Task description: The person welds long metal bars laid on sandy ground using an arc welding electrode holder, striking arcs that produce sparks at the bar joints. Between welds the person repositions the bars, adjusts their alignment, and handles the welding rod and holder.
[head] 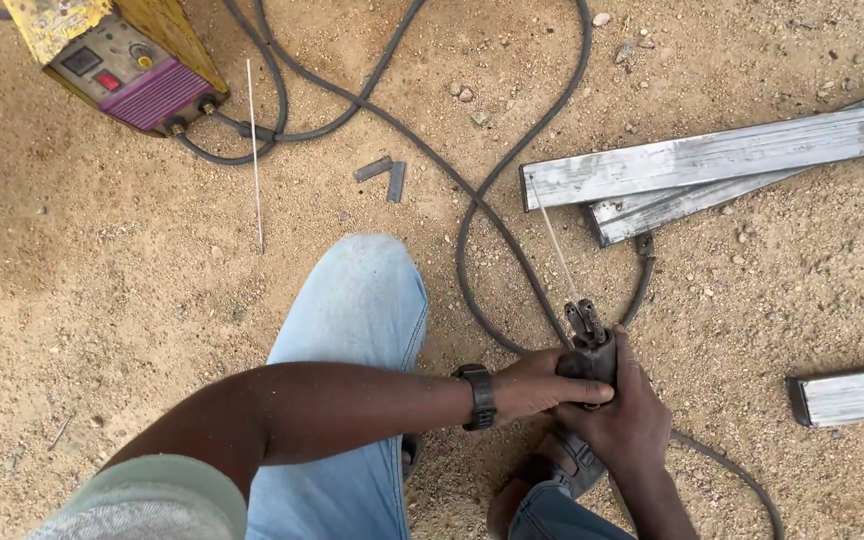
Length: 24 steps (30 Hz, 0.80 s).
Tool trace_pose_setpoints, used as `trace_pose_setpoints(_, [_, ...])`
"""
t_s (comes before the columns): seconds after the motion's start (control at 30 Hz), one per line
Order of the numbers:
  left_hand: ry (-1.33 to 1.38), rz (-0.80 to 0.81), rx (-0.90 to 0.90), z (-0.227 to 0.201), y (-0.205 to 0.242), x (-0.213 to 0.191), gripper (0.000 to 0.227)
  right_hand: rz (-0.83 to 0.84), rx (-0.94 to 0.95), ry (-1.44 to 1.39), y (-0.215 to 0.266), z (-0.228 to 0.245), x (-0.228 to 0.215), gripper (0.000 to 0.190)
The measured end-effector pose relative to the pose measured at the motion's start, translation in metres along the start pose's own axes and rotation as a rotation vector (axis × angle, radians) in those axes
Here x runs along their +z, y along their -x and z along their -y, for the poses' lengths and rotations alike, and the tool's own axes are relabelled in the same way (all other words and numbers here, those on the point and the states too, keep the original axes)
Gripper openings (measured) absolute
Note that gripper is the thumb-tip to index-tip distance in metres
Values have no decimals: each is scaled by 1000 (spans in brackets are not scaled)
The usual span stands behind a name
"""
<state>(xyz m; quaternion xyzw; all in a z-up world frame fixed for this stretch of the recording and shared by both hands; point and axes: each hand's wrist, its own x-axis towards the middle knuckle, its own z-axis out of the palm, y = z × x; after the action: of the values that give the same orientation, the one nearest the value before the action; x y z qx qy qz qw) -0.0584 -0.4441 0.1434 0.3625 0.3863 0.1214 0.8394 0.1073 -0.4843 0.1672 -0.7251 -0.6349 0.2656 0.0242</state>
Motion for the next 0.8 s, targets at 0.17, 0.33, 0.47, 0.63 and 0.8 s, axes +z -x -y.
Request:
trace_pose_setpoints(0.17, [-56, 213, 21, 20, -4, 3, 57, 23, 44, -63, 23, -11, -5, 131])
trace_pose_setpoints(0.33, [101, 276, -148, 10, 3, 9, 49, 31, 43, -68, 28, -11, -2, 133])
trace_pose_setpoints(0.47, [76, 265, -141, 28, -6, 8, 49, 49, 47, -66, 28, -9, -4, 125])
trace_pose_setpoints(0.63, [50, 235, -118, 27, -5, 9, 51, 86, 87, -98, 26, -5, -10, 132])
trace_pose_setpoints(0.8, [56, 240, -133, 18, -2, 10, 52, 98, 66, -91, 24, -14, -3, 132])
